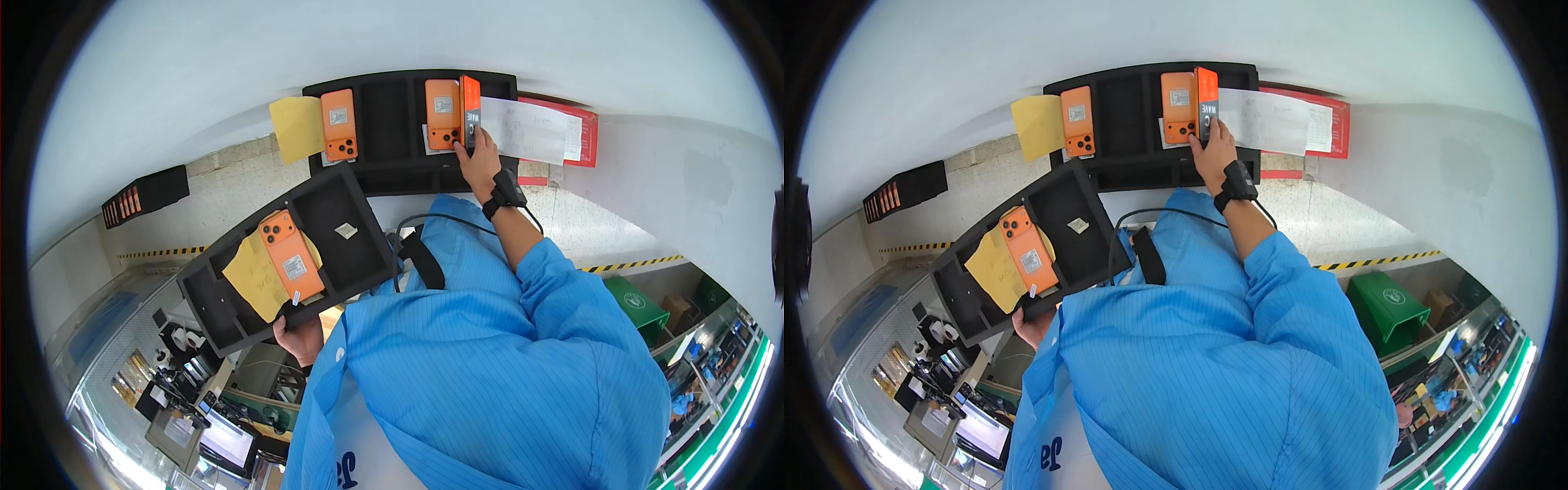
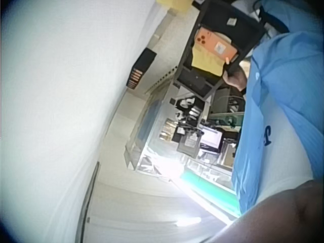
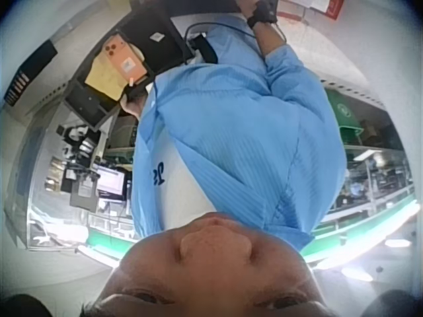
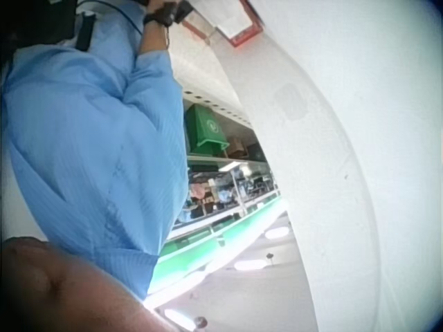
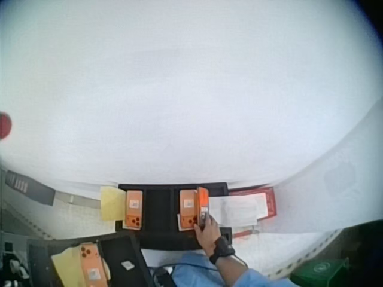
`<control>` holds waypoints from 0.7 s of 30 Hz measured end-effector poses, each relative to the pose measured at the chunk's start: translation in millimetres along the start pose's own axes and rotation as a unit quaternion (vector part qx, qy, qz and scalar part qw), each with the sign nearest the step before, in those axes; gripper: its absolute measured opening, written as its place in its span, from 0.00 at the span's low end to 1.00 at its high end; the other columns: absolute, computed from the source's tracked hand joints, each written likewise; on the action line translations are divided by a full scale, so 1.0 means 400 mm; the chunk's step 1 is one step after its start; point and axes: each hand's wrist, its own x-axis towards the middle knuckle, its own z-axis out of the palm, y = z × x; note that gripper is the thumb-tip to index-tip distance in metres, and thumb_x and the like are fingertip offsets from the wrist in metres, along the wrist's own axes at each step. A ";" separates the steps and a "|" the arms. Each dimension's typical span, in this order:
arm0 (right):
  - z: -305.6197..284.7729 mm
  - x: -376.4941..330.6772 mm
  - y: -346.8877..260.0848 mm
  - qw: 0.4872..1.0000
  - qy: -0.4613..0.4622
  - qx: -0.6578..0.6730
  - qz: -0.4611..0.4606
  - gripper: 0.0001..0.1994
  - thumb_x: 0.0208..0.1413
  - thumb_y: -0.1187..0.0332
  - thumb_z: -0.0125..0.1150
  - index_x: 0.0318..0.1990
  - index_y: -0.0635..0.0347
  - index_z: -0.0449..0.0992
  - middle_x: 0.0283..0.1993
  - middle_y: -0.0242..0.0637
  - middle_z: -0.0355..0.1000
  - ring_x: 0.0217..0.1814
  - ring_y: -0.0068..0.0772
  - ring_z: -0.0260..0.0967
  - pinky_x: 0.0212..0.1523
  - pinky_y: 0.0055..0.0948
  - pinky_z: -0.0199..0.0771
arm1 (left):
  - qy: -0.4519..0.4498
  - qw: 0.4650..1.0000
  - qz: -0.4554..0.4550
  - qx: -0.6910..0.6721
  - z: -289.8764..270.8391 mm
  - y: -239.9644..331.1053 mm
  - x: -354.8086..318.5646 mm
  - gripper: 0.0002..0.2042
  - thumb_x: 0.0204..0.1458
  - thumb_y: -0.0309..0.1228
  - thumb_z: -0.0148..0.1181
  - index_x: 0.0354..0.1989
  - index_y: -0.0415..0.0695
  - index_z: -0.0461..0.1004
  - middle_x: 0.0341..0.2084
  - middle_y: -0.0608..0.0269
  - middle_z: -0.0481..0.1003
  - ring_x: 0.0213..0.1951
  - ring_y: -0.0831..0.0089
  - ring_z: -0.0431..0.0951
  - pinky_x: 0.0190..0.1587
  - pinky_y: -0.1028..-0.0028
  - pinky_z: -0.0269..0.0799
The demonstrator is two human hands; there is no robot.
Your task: Scanning smartphone barcodes and applying labels at a manufacturing station.
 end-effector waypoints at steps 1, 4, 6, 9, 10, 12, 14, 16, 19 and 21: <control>-0.001 -0.001 0.007 1.000 0.021 -0.002 -0.014 0.32 0.56 0.57 0.61 0.63 0.69 0.63 0.60 0.57 0.65 0.60 0.57 0.65 0.60 0.45 0.66 | 0.014 1.000 0.006 0.006 -0.001 0.000 0.002 0.29 0.46 0.36 0.58 0.60 0.44 0.67 0.57 0.59 0.72 0.60 0.58 0.68 0.66 0.52 0.56; -0.014 -0.008 0.029 0.997 -0.008 0.078 0.028 0.28 0.57 0.59 0.60 0.62 0.67 0.66 0.60 0.58 0.64 0.60 0.56 0.64 0.59 0.43 0.67 | 0.004 1.000 0.002 0.009 -0.006 0.002 0.004 0.29 0.46 0.36 0.59 0.60 0.44 0.68 0.56 0.59 0.72 0.59 0.58 0.69 0.66 0.52 0.56; -0.024 -0.012 0.049 0.995 0.001 0.097 0.021 0.24 0.59 0.61 0.60 0.61 0.62 0.69 0.58 0.54 0.68 0.56 0.50 0.70 0.51 0.38 0.73 | 0.009 1.000 -0.001 0.004 -0.012 0.003 0.005 0.28 0.46 0.36 0.58 0.59 0.44 0.68 0.56 0.59 0.72 0.59 0.58 0.69 0.66 0.52 0.56; -0.020 -0.014 0.072 0.941 0.008 0.298 0.162 0.19 0.64 0.65 0.53 0.58 0.66 0.70 0.42 0.47 0.78 0.38 0.37 0.78 0.38 0.32 0.79 | 0.008 1.000 0.002 0.003 -0.024 0.005 0.005 0.27 0.46 0.37 0.58 0.59 0.44 0.69 0.56 0.60 0.72 0.59 0.59 0.69 0.66 0.52 0.56; -0.018 -0.012 0.082 0.941 0.012 0.290 0.175 0.19 0.64 0.65 0.53 0.58 0.66 0.70 0.42 0.47 0.78 0.38 0.37 0.78 0.38 0.32 0.79 | 0.026 1.000 0.009 0.006 -0.028 0.005 0.007 0.27 0.46 0.37 0.58 0.59 0.44 0.69 0.56 0.60 0.72 0.59 0.59 0.69 0.66 0.52 0.56; -0.018 -0.005 0.105 0.907 0.014 0.377 0.189 0.19 0.65 0.64 0.52 0.58 0.67 0.70 0.42 0.45 0.78 0.40 0.30 0.78 0.37 0.27 0.80 | 0.023 1.000 -0.003 0.021 -0.033 0.009 0.010 0.27 0.47 0.37 0.58 0.58 0.45 0.70 0.56 0.60 0.72 0.59 0.59 0.69 0.66 0.52 0.56; -0.028 -0.002 0.123 0.911 0.000 0.350 0.216 0.18 0.64 0.66 0.52 0.58 0.64 0.71 0.44 0.48 0.77 0.39 0.36 0.78 0.38 0.32 0.79 | 0.027 0.999 -0.015 0.025 -0.035 0.012 0.013 0.27 0.46 0.37 0.58 0.58 0.45 0.70 0.55 0.60 0.73 0.59 0.60 0.69 0.66 0.52 0.56; -0.043 0.001 0.130 0.947 -0.051 0.215 0.235 0.17 0.63 0.65 0.53 0.57 0.60 0.72 0.45 0.52 0.74 0.40 0.47 0.76 0.41 0.40 0.77 | 0.006 1.000 -0.015 0.019 -0.035 0.013 0.015 0.27 0.47 0.37 0.58 0.58 0.45 0.70 0.55 0.60 0.73 0.59 0.60 0.69 0.66 0.52 0.56; -0.067 -0.006 0.112 0.989 0.014 0.060 0.132 0.17 0.63 0.64 0.53 0.57 0.56 0.73 0.43 0.53 0.72 0.43 0.55 0.72 0.44 0.45 0.74 | 0.010 1.000 -0.003 0.027 -0.032 0.014 0.017 0.26 0.47 0.37 0.58 0.58 0.45 0.70 0.54 0.60 0.74 0.58 0.60 0.70 0.66 0.52 0.56; -0.084 -0.010 0.091 0.990 0.014 0.052 0.129 0.17 0.63 0.64 0.53 0.58 0.56 0.72 0.42 0.53 0.70 0.44 0.56 0.71 0.45 0.45 0.74 | 0.018 0.999 0.001 0.033 -0.027 0.015 0.017 0.26 0.47 0.36 0.58 0.58 0.45 0.70 0.55 0.60 0.73 0.58 0.60 0.70 0.66 0.52 0.56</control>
